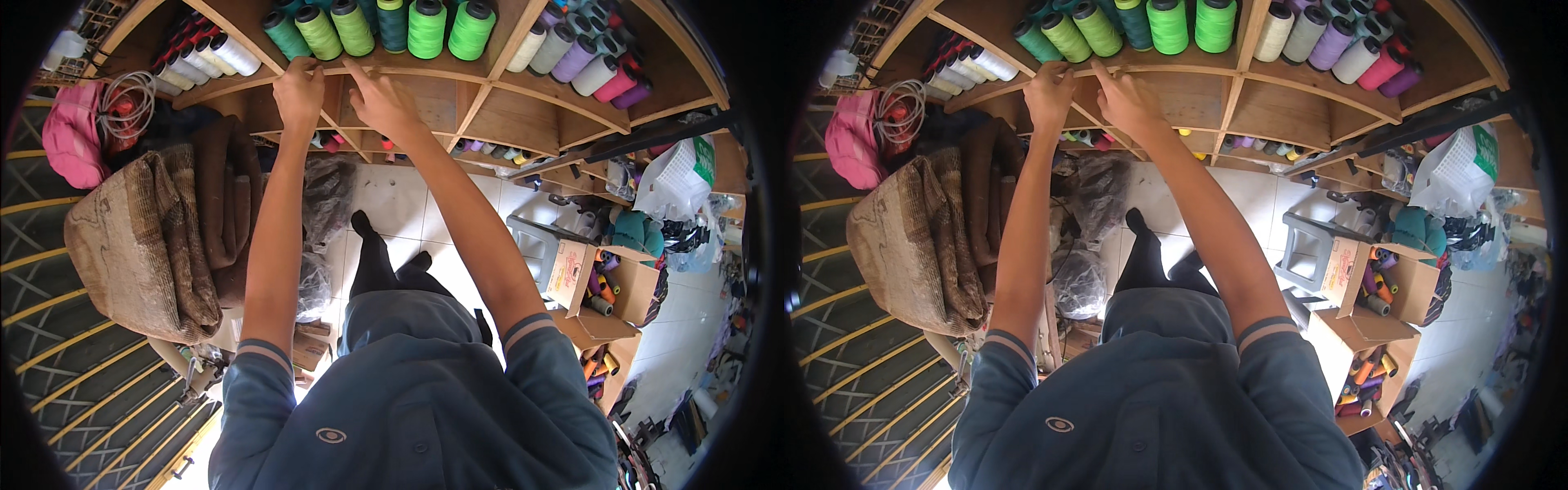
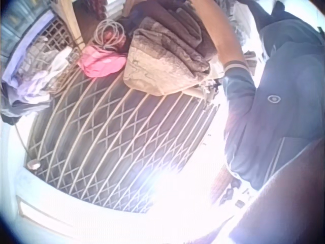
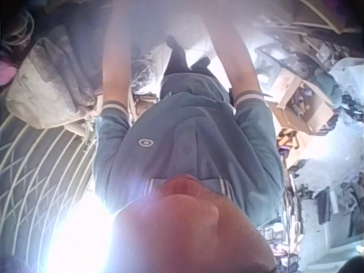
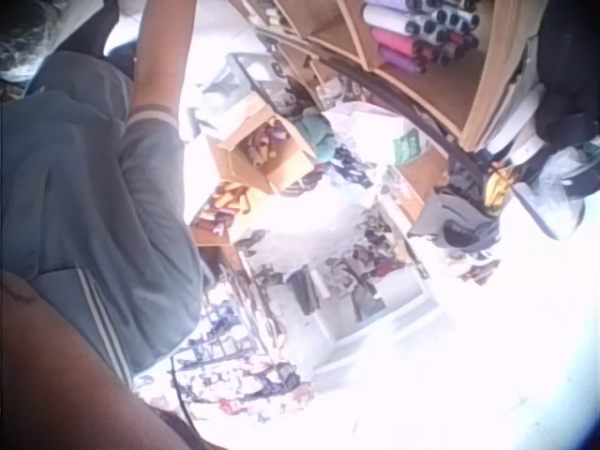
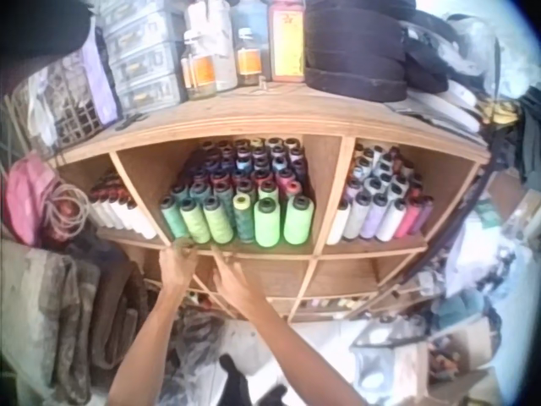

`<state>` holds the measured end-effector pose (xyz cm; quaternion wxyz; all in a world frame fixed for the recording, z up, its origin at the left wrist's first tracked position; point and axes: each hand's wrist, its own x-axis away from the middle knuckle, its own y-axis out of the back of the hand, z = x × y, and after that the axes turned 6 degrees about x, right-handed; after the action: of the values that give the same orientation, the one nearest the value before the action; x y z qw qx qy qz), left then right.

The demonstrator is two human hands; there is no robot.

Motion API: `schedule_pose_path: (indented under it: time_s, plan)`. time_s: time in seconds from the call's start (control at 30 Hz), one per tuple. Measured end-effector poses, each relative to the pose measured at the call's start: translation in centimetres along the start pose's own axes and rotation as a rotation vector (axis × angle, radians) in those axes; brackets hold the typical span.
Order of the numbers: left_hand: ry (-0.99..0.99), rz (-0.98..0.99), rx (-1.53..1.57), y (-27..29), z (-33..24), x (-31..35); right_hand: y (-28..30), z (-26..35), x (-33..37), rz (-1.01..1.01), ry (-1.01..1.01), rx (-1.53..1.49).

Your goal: The person sorts thread spools from a cardboard box and places them onto a wooden shelf. They handle red, white, beige, purple, and maroon spools, arranging them by color into rows on the shelf.

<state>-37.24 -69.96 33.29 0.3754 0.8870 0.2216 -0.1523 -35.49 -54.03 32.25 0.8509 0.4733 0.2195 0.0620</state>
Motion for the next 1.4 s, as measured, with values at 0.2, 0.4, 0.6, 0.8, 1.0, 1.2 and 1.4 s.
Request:
schedule_pose_path:
  time_s: [0.2, 0.4, 0.6, 0.8, 1.0, 1.2, 1.4]
  plan:
    - [-0.014, -0.077, -0.009, -0.1, -1.4, 3.1, 0.6, 0.7, -0.6, 0.091, -0.071, -0.056]
    - [0.157, 0.104, 0.3, -0.1, -3.1, 13.1, 1.2, -0.3, 5.6, -0.033, -0.094, -0.424]
    - [0.915, 0.42, 1.308, -3.6, -8.3, 21.8, 1.0, -0.1, 20.1, 0.007, -0.19, -0.642]
    - [0.64, 0.712, 1.125, -9.4, -12.7, 25.1, 3.0, -3.0, 24.9, -0.163, -0.531, -1.138]
    - [-0.498, 0.955, 0.8, -13.4, -18.1, 30.8, 9.2, -10.2, 27.8, -0.33, -1.189, -1.85]
    - [-1.175, 1.298, 0.66, -20.8, -23.1, 32.2, 11.1, -16.6, 37.0, -0.653, -1.064, -1.847]
    - [-1.385, 1.467, 0.816, -25.3, -30.8, 36.9, 17.9, -16.9, 42.7, -1.04, -1.204, -1.478]
